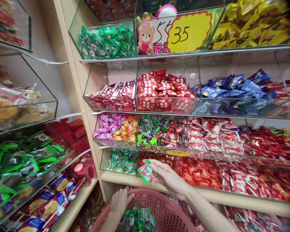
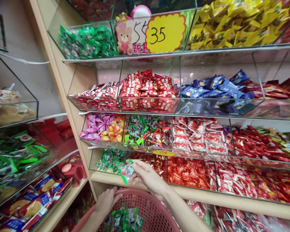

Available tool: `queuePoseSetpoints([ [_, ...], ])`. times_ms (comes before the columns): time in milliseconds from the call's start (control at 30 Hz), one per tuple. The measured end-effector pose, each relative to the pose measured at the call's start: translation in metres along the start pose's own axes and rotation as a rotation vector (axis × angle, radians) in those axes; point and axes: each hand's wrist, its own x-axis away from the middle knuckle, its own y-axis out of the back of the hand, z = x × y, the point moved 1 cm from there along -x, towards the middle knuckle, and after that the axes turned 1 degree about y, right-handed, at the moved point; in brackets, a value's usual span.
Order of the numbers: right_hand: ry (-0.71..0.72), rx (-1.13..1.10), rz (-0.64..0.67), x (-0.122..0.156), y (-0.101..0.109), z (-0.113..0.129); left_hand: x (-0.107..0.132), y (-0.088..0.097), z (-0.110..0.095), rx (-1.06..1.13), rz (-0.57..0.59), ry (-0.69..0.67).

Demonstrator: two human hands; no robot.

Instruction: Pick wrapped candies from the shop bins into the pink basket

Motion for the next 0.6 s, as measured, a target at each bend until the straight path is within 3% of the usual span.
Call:
queuePoseSetpoints([
  [367,-0.009,-0.040,-0.038,0.006,0.008,-0.015,0.000,0.000,-0.001,-0.014,-0.022,-0.021],
  [600,-0.010,-0.191,-0.195,0.005,0.018,-0.046,-0.001,0.001,-0.002,-0.004,-0.001,-0.004],
])
